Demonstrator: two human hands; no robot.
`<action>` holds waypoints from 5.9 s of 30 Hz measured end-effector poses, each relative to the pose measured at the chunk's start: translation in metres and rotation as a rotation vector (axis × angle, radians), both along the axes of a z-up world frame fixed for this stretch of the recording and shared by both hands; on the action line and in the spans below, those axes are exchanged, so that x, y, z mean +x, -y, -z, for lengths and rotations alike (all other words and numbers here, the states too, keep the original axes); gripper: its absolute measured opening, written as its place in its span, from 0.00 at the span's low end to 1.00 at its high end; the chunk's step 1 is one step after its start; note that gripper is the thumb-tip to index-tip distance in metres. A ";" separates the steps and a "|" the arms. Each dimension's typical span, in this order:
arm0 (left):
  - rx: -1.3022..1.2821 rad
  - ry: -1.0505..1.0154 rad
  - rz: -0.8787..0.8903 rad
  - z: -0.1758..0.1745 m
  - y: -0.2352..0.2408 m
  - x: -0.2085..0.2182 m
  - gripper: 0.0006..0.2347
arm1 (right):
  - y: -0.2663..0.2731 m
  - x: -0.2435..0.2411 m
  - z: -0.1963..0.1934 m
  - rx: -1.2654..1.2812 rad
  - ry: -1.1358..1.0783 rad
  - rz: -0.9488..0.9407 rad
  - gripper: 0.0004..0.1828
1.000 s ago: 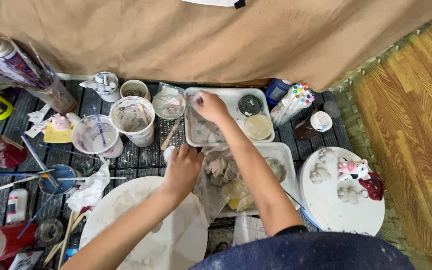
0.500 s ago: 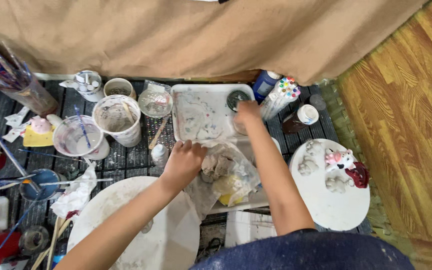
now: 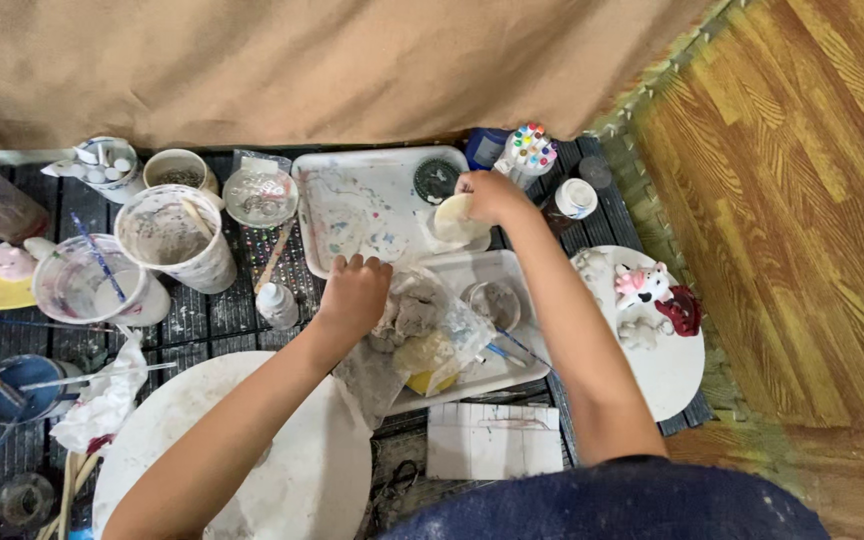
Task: The person shapes small clay pieces into rounded forms using a yellow sponge and their hands. They repeatedly smooth and refine the surfaces, then place the finished pieces on a white plate. The person also handles a larger lump of clay and moves a plastic bag aside during the process.
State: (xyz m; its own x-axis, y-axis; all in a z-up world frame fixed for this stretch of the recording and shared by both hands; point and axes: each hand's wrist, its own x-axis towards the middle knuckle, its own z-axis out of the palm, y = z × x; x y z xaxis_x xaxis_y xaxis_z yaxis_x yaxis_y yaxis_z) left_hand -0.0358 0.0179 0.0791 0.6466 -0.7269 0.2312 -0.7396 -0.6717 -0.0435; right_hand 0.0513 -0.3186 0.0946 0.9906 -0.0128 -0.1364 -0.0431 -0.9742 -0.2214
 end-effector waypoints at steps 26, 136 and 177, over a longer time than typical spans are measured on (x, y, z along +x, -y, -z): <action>0.033 -0.253 -0.534 0.061 0.044 0.108 0.13 | 0.040 0.049 0.100 0.072 -0.070 0.156 0.27; -1.844 -0.272 -0.506 -0.084 -0.330 -0.199 0.12 | -0.228 0.013 0.118 0.624 0.148 0.192 0.25; -0.764 0.022 -0.574 -0.081 -0.265 -0.180 0.12 | -0.115 -0.298 0.035 -0.107 0.636 -0.048 0.07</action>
State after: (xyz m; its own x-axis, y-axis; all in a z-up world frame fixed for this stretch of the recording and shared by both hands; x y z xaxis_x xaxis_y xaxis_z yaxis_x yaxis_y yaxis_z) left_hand -0.2161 0.2827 0.1601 0.8475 0.0522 0.5282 -0.2927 -0.7843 0.5470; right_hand -0.2466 -0.2039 0.0597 0.8773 0.0522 0.4771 0.1086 -0.9899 -0.0914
